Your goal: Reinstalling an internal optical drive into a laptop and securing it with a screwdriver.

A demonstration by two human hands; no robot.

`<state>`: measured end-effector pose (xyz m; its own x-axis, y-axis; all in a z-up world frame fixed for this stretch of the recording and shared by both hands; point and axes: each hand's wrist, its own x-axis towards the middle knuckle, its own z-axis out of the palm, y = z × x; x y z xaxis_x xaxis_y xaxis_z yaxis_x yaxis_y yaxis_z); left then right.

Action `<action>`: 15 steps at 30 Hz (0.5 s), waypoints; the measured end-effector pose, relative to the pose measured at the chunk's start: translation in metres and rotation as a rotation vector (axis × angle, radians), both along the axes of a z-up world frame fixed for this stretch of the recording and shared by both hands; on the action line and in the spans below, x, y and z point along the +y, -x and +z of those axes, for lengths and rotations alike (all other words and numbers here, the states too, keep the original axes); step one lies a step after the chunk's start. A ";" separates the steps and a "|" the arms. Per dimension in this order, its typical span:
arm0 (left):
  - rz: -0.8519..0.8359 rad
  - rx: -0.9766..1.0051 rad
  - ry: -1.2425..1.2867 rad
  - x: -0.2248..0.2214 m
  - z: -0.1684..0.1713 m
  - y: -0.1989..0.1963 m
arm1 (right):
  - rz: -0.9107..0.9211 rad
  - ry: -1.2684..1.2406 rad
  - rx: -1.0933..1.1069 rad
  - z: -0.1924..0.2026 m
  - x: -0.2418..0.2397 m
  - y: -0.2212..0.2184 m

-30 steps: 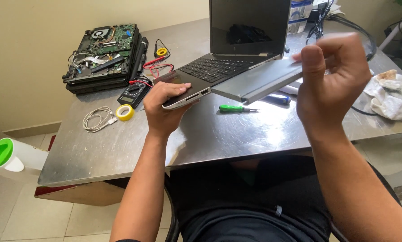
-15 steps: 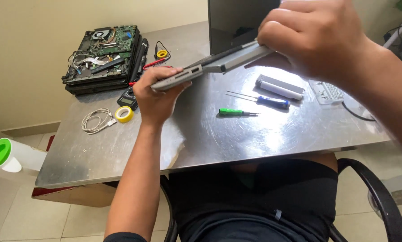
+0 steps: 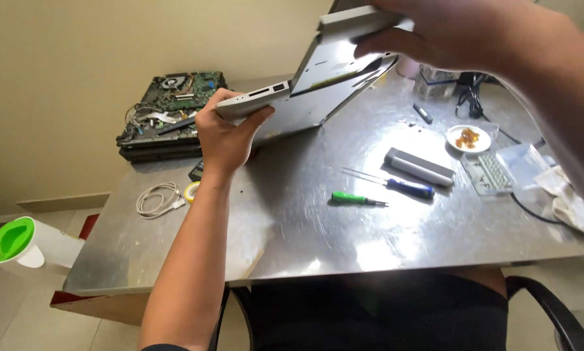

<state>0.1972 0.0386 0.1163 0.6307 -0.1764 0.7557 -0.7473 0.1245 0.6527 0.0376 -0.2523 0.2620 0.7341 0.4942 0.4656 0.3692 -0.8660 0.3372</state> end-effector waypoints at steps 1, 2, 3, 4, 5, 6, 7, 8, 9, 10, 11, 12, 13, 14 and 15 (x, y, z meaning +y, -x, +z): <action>0.001 -0.005 0.002 0.001 0.003 -0.004 | 0.001 0.002 -0.005 0.008 0.008 -0.007; 0.011 0.019 -0.003 0.001 0.006 -0.007 | -0.092 0.090 -0.001 0.016 0.015 -0.014; 0.022 0.039 -0.005 0.000 0.011 -0.011 | -0.186 0.179 -0.002 0.025 0.022 -0.020; 0.023 0.029 0.000 -0.001 0.013 -0.016 | -0.186 0.184 -0.012 0.031 0.022 -0.026; 0.035 0.051 -0.010 -0.001 0.017 -0.021 | -0.232 0.176 0.017 0.039 0.023 -0.033; 0.048 0.073 -0.020 -0.001 0.021 -0.027 | -0.278 0.167 0.046 0.047 0.025 -0.040; 0.054 0.063 -0.014 -0.004 0.021 -0.037 | -0.273 0.172 0.034 0.043 0.020 -0.053; 0.010 0.077 0.025 -0.007 0.022 -0.046 | -0.205 0.183 0.006 0.040 0.015 -0.067; -0.034 0.089 0.063 -0.010 0.024 -0.057 | -0.136 0.194 -0.024 0.038 0.011 -0.082; -0.028 0.076 0.069 -0.009 0.028 -0.060 | -0.130 0.199 -0.038 0.040 0.010 -0.090; -0.040 0.102 0.053 -0.009 0.032 -0.064 | -0.088 0.231 -0.124 0.040 0.008 -0.098; -0.052 0.127 0.036 -0.009 0.035 -0.067 | -0.046 0.262 -0.211 0.040 0.007 -0.106; -0.046 0.120 0.041 -0.009 0.041 -0.071 | -0.040 0.266 -0.219 0.044 0.007 -0.115; -0.046 0.145 0.040 -0.009 0.046 -0.074 | -0.015 0.240 -0.247 0.046 0.007 -0.125; -0.047 0.180 0.030 -0.009 0.045 -0.072 | 0.009 0.206 -0.266 0.041 0.006 -0.131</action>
